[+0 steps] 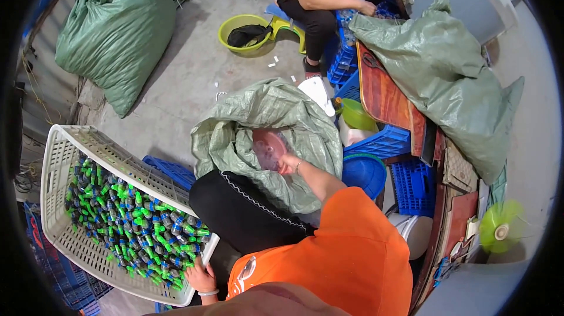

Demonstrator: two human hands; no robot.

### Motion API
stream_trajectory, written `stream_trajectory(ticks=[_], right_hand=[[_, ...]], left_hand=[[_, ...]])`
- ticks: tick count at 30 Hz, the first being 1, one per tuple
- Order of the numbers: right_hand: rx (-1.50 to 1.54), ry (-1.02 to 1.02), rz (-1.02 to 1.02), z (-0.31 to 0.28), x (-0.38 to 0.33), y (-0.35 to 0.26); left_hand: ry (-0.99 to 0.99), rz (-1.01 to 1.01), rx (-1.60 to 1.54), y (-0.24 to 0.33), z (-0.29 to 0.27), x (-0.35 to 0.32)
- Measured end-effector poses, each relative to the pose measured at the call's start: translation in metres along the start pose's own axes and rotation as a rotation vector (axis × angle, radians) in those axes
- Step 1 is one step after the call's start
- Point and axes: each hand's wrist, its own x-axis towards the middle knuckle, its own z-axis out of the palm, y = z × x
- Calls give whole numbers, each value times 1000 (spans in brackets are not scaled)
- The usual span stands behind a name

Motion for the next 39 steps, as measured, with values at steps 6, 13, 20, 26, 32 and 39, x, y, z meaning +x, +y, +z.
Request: stream_trajectory(ticks=[6,13,20,26,32,39], right_hand=[[-31,154,-64,41,-10,37],[102,96,-7,44,1,42],[179,47,-40,42,-8,46],[217,91,-59,77,-70,22],[137,138,-69,24,-13,44],[273,156,-95,5,-24,37]], left_hand=[[8,2,6,1,0,-3],[45,4,6,-3,6,-4],[71,7,-20,-2,5,-3],[59,10,-7,0,0,-3],[49,15,-23,1,-2,4],[37,4,-33,0,-1,0]])
